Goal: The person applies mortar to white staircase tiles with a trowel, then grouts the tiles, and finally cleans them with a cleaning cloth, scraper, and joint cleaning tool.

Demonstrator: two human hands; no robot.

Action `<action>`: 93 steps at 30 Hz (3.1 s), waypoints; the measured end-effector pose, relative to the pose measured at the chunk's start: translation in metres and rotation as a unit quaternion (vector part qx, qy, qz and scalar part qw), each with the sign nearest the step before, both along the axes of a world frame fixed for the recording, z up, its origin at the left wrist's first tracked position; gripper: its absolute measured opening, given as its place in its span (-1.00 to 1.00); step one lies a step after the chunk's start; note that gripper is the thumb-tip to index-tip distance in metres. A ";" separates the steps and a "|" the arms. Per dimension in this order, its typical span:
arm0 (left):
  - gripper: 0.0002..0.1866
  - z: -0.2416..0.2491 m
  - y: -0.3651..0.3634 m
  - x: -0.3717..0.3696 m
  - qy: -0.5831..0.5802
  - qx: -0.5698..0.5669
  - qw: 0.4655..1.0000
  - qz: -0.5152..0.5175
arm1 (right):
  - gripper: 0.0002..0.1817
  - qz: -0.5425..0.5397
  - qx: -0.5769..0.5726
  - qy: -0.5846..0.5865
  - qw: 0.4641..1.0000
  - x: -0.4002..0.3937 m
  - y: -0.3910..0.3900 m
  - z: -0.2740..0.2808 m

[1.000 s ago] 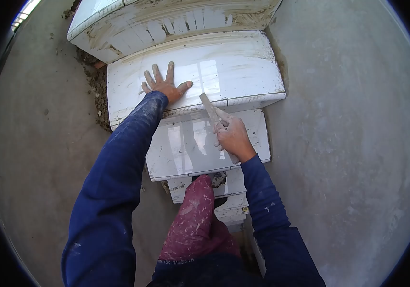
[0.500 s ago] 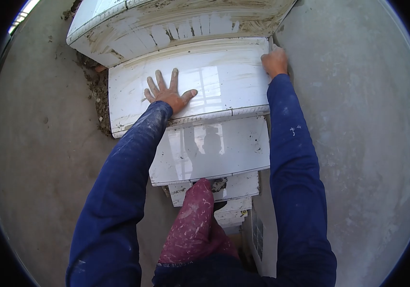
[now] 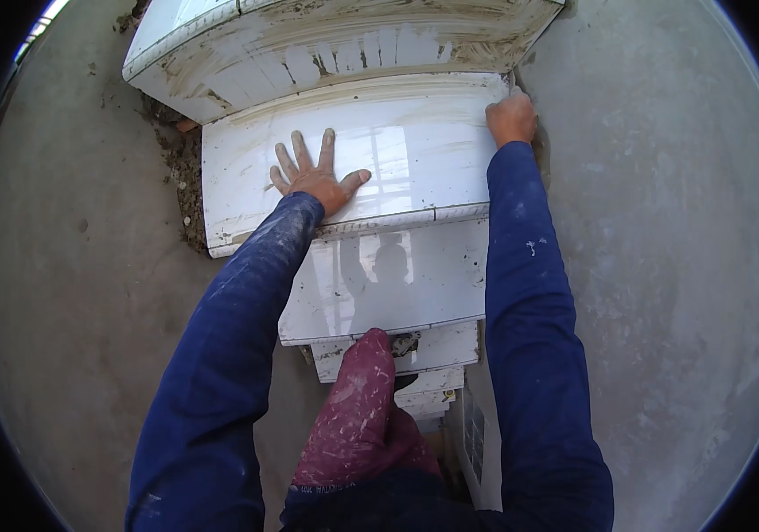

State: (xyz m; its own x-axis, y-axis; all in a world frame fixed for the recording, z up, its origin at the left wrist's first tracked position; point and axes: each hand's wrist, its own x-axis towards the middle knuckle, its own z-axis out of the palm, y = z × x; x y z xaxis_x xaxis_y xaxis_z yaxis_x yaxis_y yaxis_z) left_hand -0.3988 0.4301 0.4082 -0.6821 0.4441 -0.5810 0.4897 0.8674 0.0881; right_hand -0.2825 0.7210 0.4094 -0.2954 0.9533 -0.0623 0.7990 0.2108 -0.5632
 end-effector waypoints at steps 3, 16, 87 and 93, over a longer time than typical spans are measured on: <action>0.12 -0.008 -0.001 -0.002 0.006 -0.002 1.000 -0.003 | -0.63 -0.047 -0.190 0.169 0.966 -0.007 0.002 0.002; 0.15 -0.007 0.000 -0.004 0.021 -0.020 1.000 -0.011 | -0.57 -0.029 -0.013 0.077 0.997 -0.009 -0.009 0.000; 0.12 -0.008 0.003 -0.012 0.039 -0.019 0.999 0.007 | -0.74 0.023 -0.001 0.036 0.999 -0.010 0.032 -0.044; 0.12 -0.009 0.004 -0.012 0.040 -0.024 0.999 0.009 | -0.83 -0.028 0.167 -0.031 0.985 -0.017 -0.010 -0.018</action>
State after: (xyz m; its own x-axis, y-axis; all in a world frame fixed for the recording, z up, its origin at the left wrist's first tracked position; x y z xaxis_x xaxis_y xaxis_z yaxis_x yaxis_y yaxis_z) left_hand -0.4107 0.4337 0.3991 -0.7347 0.4049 -0.5442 0.4779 0.8783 0.0083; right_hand -0.2998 0.7106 0.3911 -0.2477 0.9383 0.2414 0.8451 0.3311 -0.4197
